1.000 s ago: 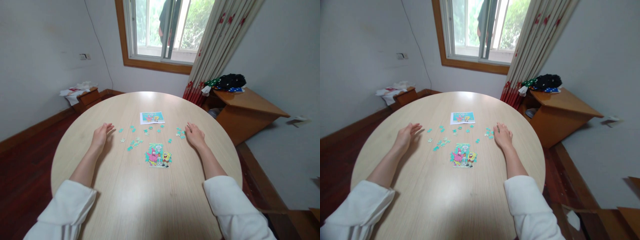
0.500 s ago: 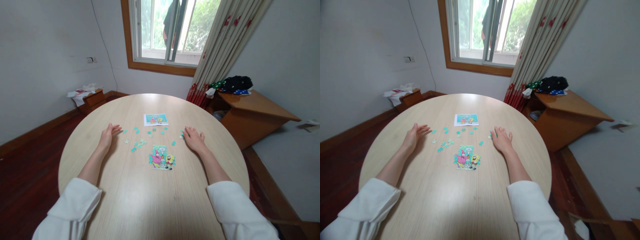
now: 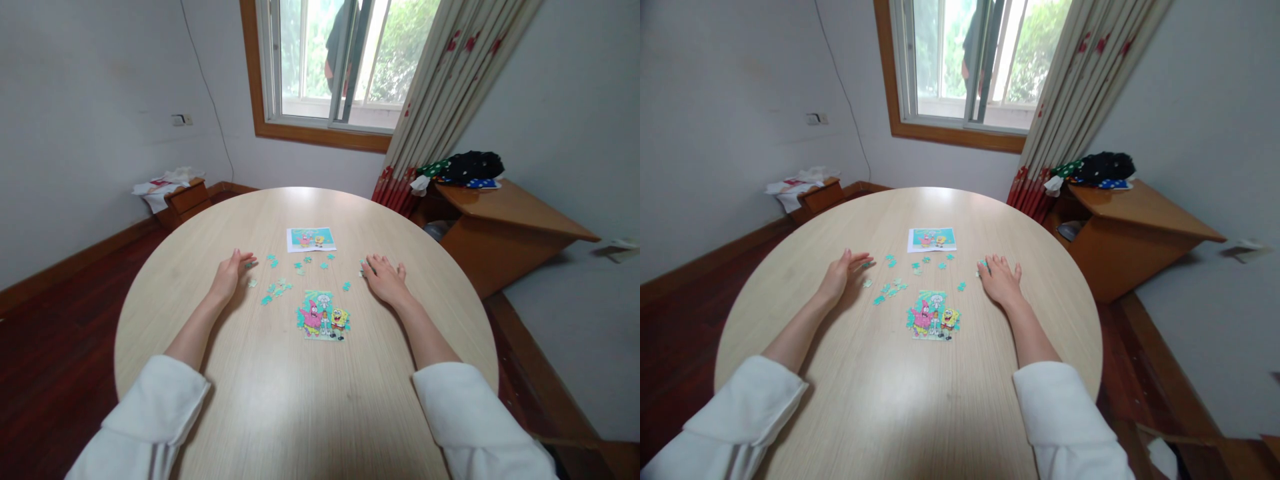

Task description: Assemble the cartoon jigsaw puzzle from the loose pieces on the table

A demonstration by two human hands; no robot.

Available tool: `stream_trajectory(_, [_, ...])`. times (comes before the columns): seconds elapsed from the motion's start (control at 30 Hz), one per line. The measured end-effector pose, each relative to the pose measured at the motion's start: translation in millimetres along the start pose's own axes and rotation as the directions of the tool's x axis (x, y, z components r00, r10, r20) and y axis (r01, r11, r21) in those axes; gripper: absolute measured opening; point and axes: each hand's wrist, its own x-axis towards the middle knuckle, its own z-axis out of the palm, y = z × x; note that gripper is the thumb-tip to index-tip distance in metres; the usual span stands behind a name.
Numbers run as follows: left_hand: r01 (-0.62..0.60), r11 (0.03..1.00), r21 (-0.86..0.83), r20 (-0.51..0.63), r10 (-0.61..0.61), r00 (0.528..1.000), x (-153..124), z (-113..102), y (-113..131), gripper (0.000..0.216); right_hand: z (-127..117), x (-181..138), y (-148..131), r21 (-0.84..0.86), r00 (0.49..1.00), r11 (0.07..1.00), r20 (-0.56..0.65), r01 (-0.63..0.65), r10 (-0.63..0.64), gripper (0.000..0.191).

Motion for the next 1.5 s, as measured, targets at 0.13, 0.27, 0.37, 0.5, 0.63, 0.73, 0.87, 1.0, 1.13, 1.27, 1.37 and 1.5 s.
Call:
stream_trajectory(0.13, [0.005,1.000,0.003,0.025,-0.005,1.000,-3,5,3,0.070,-2,-1,-2,-0.024,1.000,1.000,0.013,0.006,-0.005,0.052])
stream_trajectory(0.27, [0.003,1.000,0.008,0.041,-0.004,0.999,-5,7,6,0.072,-2,-2,-3,-0.040,1.000,0.999,0.010,0.004,-0.003,0.051])
stream_trajectory(0.37, [0.002,1.000,-0.010,0.049,-0.001,0.999,-6,8,7,0.073,-1,-1,-2,-0.036,1.000,0.999,0.006,0.002,-0.002,0.051])
stream_trajectory(0.5, [0.017,0.998,-0.061,0.085,-0.012,0.996,-6,9,5,0.073,0,0,-1,-0.028,1.000,1.000,0.002,0.011,-0.011,0.052])
stream_trajectory(0.63, [0.035,0.995,-0.091,0.122,-0.024,0.992,-6,10,4,0.072,1,0,0,-0.031,1.000,0.999,0.013,0.008,-0.007,0.052])
stream_trajectory(0.73, [0.048,0.994,-0.100,0.138,-0.034,0.990,-7,10,5,0.070,1,0,0,-0.043,1.000,0.999,0.010,0.015,-0.015,0.051])
stream_trajectory(0.87, [0.066,0.992,-0.104,0.161,-0.048,0.986,-8,9,6,0.065,1,0,0,-0.053,1.000,0.998,0.008,0.017,-0.017,0.051])
stream_trajectory(1.0, [0.072,0.995,-0.067,0.210,-0.056,0.976,-7,8,7,0.066,0,0,0,-0.037,1.000,0.999,0.019,0.012,-0.011,0.052])
stream_trajectory(1.13, [0.066,0.997,-0.029,0.225,-0.058,0.973,-6,7,7,0.068,1,0,0,-0.037,1.000,0.999,0.025,0.011,-0.010,0.052])
stream_trajectory(1.27, [-0.052,0.986,0.158,0.171,0.025,0.985,-5,6,7,0.071,1,0,0,-0.043,1.000,0.999,0.022,0.015,-0.014,0.052])
stream_trajectory(1.37, [-0.220,0.859,0.462,0.182,0.150,0.972,-3,8,5,0.066,1,1,-1,-0.048,1.000,0.999,0.026,0.017,-0.016,0.052])
stream_trajectory(1.5, [-0.341,0.587,0.734,0.328,0.133,0.935,-5,14,4,0.050,1,1,-1,-0.048,0.999,0.999,0.025,0.024,-0.022,0.052])
